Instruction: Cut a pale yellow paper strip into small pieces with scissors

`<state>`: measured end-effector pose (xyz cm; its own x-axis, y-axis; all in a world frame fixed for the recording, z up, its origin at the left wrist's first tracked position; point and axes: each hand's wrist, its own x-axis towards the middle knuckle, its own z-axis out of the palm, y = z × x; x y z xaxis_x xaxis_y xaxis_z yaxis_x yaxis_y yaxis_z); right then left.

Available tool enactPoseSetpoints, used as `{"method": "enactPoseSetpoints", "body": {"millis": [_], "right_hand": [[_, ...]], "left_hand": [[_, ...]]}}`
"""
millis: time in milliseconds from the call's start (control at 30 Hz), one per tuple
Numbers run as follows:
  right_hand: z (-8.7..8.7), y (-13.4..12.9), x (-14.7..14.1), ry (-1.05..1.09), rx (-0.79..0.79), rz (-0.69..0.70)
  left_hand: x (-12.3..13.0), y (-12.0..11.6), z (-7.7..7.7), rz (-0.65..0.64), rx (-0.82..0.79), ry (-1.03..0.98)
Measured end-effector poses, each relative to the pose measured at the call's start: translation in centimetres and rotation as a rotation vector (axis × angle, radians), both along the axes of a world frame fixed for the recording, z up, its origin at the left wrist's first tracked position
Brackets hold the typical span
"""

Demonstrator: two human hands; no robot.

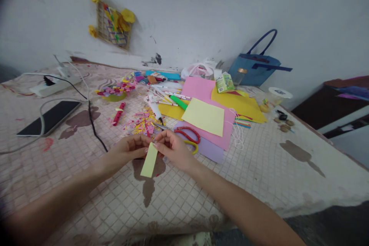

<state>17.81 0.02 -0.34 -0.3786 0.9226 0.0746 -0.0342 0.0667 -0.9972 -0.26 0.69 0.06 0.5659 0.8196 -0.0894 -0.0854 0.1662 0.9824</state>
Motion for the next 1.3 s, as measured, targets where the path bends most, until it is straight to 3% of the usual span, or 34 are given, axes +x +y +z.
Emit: {"method": "enactPoseSetpoints", "body": {"millis": [267,400,533,767,1300], "right_hand": [[0.1,-0.4,-0.2,-0.073,0.09,-0.018],[0.2,-0.5,-0.3,-0.025,-0.002,-0.056],[0.0,-0.5,-0.4,0.004,-0.167,0.0],[-0.4,-0.5,-0.5,0.059,-0.263,-0.027],[0.0,-0.8,-0.7,0.024,-0.18,-0.063]], "left_hand": [[0.1,-0.3,0.4,0.063,0.022,0.051],[0.4,-0.7,0.9,0.209,0.015,0.057],[0.4,-0.8,1.0,0.321,0.055,0.092],[0.5,-0.8,0.5,0.311,0.192,0.104],[0.4,-1.1,0.4,0.401,0.331,0.222]]}}
